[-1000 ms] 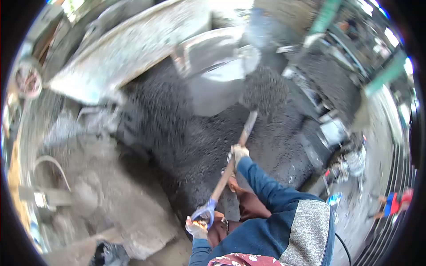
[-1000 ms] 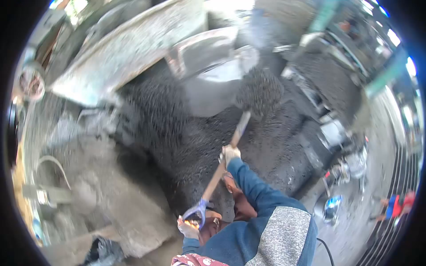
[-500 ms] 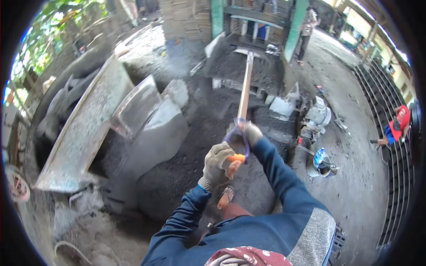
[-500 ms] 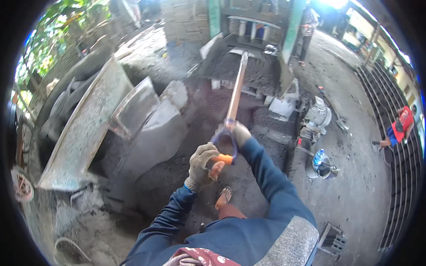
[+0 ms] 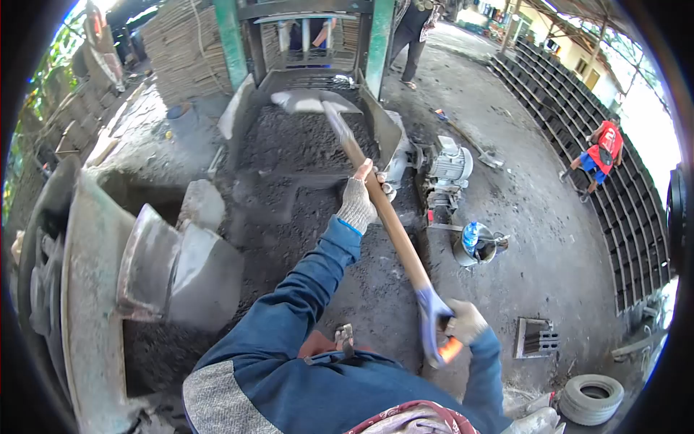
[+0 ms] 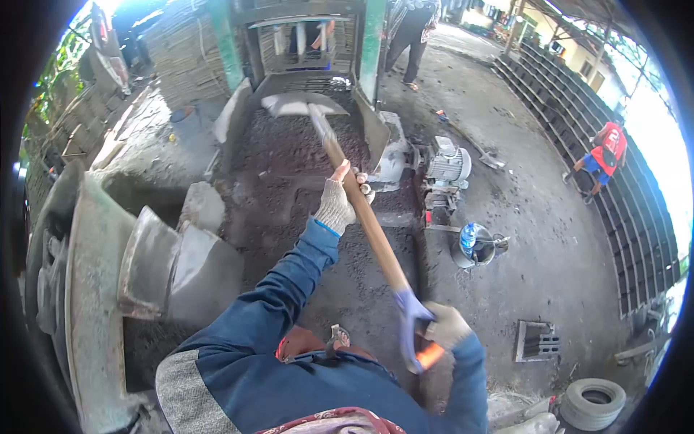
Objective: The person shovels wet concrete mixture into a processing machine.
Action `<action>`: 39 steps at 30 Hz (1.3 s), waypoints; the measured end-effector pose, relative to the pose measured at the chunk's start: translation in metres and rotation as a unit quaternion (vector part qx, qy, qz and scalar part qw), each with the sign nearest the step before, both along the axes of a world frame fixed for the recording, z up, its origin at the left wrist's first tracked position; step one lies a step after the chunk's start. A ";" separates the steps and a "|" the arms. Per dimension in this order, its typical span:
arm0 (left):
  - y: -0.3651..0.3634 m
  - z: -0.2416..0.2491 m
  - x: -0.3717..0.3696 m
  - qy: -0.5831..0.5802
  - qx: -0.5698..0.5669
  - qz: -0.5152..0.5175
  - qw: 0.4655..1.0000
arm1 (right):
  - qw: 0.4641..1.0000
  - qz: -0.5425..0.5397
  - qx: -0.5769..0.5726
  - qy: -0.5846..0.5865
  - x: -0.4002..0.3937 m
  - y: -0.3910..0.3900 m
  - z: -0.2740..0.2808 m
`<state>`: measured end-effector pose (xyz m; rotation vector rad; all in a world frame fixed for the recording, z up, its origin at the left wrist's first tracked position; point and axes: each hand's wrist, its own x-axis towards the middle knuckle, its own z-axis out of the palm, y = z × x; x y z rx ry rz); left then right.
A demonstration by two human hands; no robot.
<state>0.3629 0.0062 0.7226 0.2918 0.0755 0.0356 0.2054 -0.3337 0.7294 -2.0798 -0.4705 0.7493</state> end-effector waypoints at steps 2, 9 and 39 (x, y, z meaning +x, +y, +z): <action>-0.014 -0.007 0.009 0.082 0.060 -0.026 0.994 | 0.976 -0.212 0.006 -0.058 -0.012 -0.080 -0.064; -0.040 -0.097 -0.046 0.171 -0.034 -0.185 0.967 | 0.804 -0.559 0.094 0.180 -0.097 -0.159 -0.109; 0.125 -0.063 0.111 0.119 0.055 -0.183 0.974 | 0.665 -0.617 0.414 0.073 -0.051 0.087 -0.114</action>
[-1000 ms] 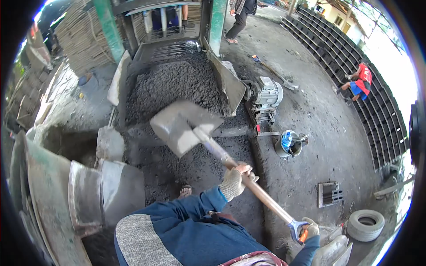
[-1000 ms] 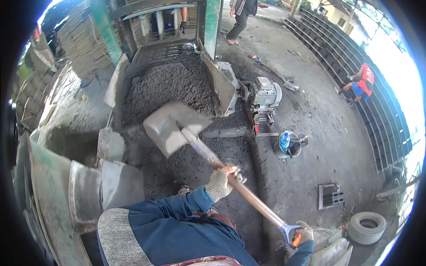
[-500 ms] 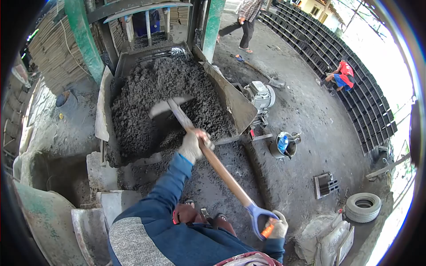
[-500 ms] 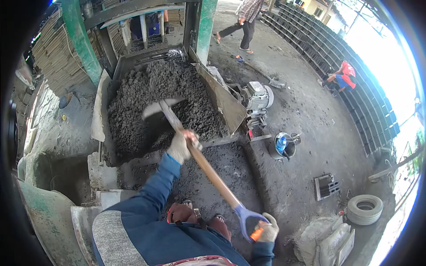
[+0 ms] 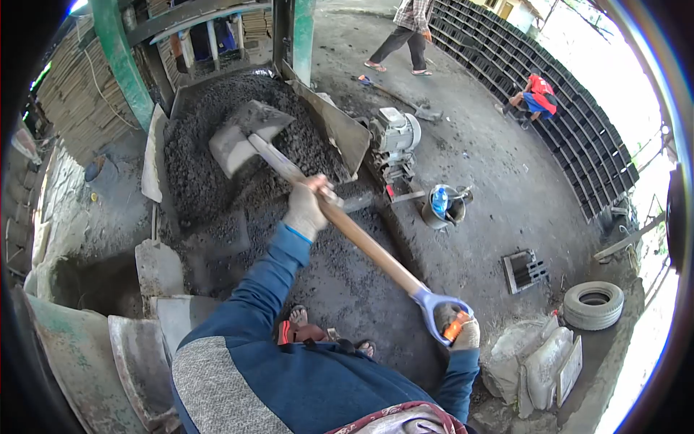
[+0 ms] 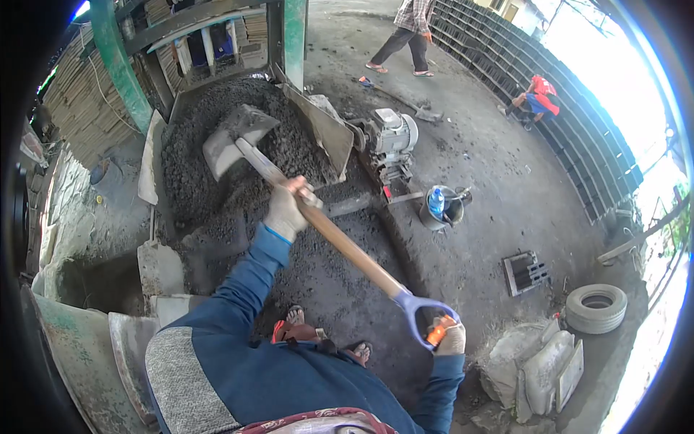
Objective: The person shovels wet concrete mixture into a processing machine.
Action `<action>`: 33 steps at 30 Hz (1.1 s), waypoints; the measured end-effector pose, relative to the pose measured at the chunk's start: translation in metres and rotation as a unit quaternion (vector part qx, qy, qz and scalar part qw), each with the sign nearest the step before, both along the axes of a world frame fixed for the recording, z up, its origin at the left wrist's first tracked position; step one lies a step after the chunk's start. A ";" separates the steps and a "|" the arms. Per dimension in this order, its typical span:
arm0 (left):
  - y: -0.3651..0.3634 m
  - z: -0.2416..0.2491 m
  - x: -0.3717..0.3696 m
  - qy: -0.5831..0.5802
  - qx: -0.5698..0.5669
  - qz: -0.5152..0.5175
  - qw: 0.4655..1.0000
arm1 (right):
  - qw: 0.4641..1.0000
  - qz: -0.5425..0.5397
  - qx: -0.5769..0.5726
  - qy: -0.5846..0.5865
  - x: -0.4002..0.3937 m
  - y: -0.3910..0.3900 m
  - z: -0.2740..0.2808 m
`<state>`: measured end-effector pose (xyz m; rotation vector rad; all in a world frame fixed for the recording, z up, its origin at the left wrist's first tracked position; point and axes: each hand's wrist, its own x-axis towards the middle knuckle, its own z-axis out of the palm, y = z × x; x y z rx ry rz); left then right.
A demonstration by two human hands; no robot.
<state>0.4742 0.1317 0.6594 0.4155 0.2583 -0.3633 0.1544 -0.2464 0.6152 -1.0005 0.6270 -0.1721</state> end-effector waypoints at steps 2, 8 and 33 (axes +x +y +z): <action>-0.055 -0.019 -0.044 0.014 -0.039 -0.039 0.998 | 0.990 -0.056 -0.050 0.120 -0.041 -0.047 -0.032; -0.172 -0.049 -0.164 0.022 -0.022 -0.126 0.992 | 0.965 -0.161 -0.062 0.198 -0.198 -0.160 -0.084; 0.077 0.027 0.166 -0.053 0.146 0.118 0.981 | 0.961 0.137 -0.032 -0.238 0.107 0.163 0.116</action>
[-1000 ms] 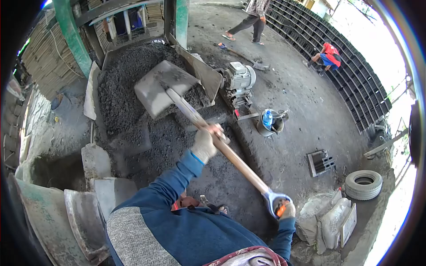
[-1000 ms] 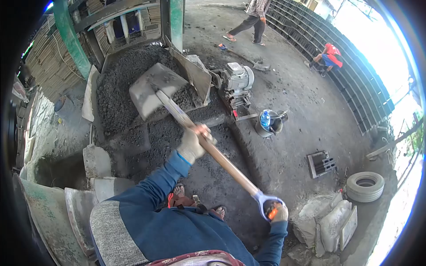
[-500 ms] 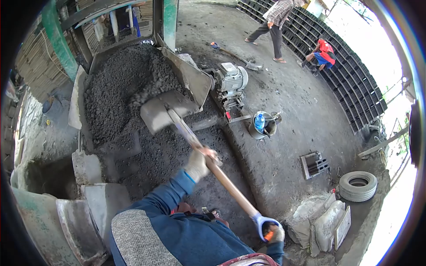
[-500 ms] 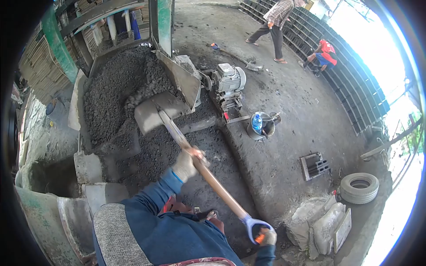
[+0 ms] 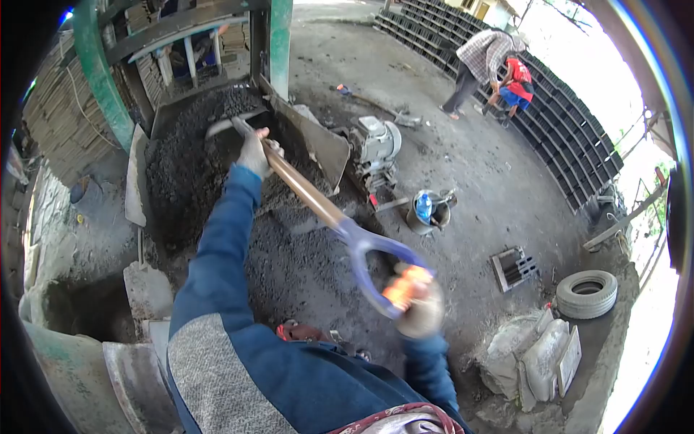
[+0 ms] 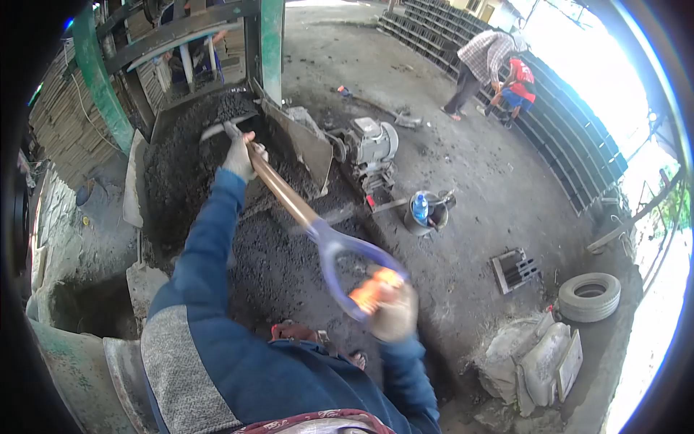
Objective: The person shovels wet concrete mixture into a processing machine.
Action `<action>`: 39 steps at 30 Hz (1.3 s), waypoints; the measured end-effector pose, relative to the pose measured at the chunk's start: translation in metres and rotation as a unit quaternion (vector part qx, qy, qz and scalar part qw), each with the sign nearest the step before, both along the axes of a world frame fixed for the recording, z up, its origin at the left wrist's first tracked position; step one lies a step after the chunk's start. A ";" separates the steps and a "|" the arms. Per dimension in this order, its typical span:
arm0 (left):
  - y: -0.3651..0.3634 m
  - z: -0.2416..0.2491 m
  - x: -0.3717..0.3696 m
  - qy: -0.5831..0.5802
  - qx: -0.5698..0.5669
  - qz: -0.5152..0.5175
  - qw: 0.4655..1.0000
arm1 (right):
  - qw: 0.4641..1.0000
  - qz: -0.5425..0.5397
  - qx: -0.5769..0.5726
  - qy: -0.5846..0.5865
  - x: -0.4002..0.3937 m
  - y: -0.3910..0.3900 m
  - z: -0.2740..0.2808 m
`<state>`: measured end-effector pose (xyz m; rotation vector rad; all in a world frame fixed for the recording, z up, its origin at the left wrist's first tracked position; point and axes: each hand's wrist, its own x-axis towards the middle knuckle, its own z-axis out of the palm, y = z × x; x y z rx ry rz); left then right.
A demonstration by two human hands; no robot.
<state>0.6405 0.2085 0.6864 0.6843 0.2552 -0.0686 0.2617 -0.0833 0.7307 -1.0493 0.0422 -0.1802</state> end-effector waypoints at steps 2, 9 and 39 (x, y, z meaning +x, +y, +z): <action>-0.030 0.023 -0.046 -0.001 -0.113 -0.055 0.992 | 0.997 -0.036 0.027 -0.055 -0.038 -0.070 0.036; -0.121 0.070 -0.187 0.023 -0.380 -0.173 0.908 | 0.794 -0.243 -0.531 -0.171 -0.108 -0.178 0.183; 0.104 -0.012 -0.066 -0.010 -0.260 0.019 0.965 | 0.611 -0.306 -0.578 -0.446 0.115 0.081 0.196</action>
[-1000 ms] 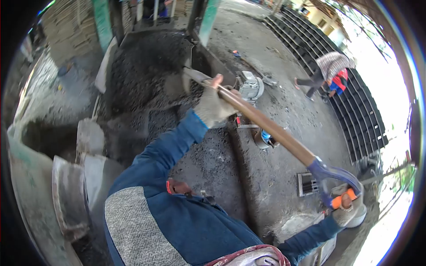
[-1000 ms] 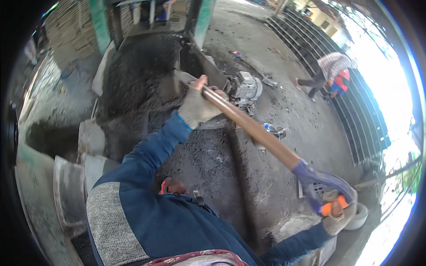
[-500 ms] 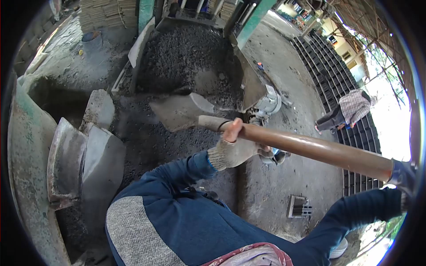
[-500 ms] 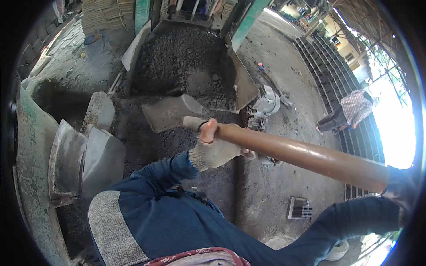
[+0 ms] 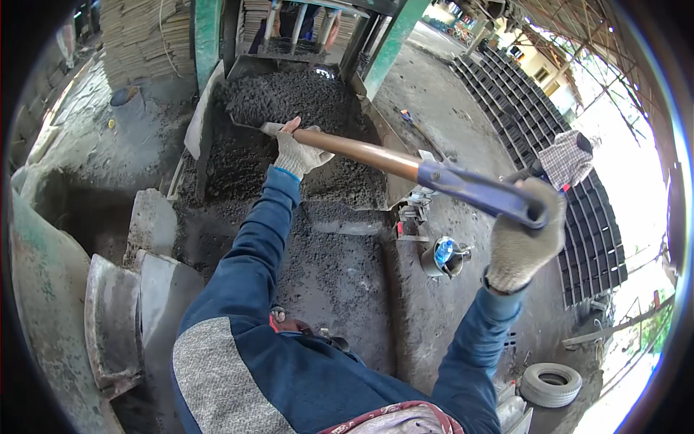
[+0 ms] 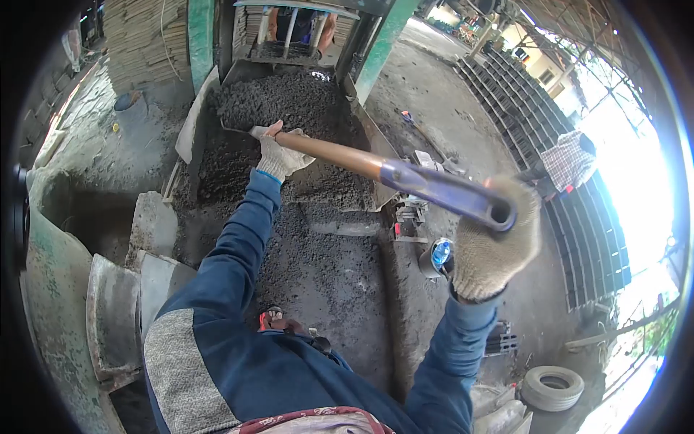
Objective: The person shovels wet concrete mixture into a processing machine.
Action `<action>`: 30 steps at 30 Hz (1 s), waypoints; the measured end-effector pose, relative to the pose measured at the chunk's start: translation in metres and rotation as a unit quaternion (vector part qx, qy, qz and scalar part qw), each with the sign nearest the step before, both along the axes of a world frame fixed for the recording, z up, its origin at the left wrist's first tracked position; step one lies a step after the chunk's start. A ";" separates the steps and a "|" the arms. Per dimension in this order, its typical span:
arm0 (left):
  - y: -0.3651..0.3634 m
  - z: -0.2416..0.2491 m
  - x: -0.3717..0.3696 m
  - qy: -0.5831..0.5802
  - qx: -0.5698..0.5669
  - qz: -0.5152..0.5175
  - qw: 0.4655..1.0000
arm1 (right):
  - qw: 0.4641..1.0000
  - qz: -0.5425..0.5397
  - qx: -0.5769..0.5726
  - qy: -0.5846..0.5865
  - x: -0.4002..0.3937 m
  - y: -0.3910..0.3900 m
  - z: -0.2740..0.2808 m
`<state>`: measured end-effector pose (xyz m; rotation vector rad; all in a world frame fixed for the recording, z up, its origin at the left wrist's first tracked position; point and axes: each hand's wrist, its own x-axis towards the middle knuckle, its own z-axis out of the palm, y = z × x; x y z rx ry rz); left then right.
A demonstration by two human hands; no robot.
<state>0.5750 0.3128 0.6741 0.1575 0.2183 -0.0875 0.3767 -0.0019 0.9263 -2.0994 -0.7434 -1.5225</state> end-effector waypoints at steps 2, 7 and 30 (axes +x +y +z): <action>0.000 0.000 0.012 0.023 0.032 -0.004 0.999 | 0.991 -0.079 0.081 0.070 0.000 -0.018 -0.042; -0.023 0.000 0.041 0.078 0.122 0.111 0.983 | 0.939 -0.161 0.185 0.240 0.023 -0.096 -0.193; -0.200 -0.326 -0.335 0.537 0.223 -0.100 0.807 | 0.843 -0.058 0.116 0.522 -0.328 -0.285 -0.344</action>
